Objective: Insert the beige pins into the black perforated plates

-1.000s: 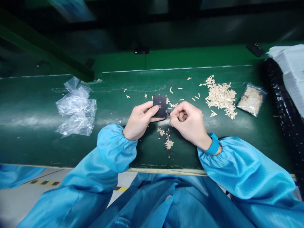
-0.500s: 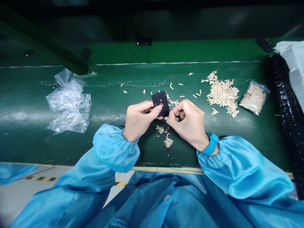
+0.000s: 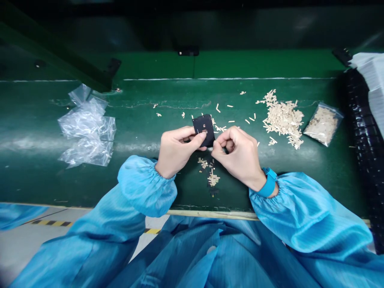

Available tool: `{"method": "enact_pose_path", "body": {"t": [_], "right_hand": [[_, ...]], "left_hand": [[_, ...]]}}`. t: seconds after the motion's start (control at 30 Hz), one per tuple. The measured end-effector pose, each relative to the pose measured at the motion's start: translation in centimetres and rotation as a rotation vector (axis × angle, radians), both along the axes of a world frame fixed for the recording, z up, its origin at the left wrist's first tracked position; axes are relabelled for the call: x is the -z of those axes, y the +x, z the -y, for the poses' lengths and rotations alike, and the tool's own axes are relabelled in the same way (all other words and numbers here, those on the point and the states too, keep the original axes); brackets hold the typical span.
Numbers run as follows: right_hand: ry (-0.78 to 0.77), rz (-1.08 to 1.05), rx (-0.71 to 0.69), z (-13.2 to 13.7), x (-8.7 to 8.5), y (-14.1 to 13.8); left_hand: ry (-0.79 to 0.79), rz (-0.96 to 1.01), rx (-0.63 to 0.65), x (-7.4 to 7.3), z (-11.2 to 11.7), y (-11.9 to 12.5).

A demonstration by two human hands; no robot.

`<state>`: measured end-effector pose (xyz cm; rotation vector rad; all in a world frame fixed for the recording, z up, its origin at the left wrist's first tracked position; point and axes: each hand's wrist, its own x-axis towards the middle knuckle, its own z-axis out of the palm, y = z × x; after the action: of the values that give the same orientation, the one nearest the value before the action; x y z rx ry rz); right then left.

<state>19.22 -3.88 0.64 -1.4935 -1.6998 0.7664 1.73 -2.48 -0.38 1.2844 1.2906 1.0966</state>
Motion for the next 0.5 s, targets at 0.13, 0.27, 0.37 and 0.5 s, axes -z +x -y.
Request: {"method": "enact_pose_path", "body": {"t": [0.13, 0.27, 0.37, 0.5], "right_hand": [[-0.137, -0.161, 0.012, -0.14, -0.20, -0.04], [-0.239, -0.280, 0.028, -0.39, -0.51, -0.15], [-0.243, -0.283, 0.040, -0.47, -0.62, -0.16], [-0.220, -0.256, 0.062, -0.43, -0.61, -0.09]], "left_hand": [[-0.058, 0.085, 0.001, -0.19, -0.06, 0.15], [-0.104, 0.143, -0.010, -0.46, -0.12, 0.29], [-0.107, 0.157, -0.016, -0.56, -0.15, 0.31], [-0.114, 0.162, -0.029, -0.59, -0.19, 0.28]]}}
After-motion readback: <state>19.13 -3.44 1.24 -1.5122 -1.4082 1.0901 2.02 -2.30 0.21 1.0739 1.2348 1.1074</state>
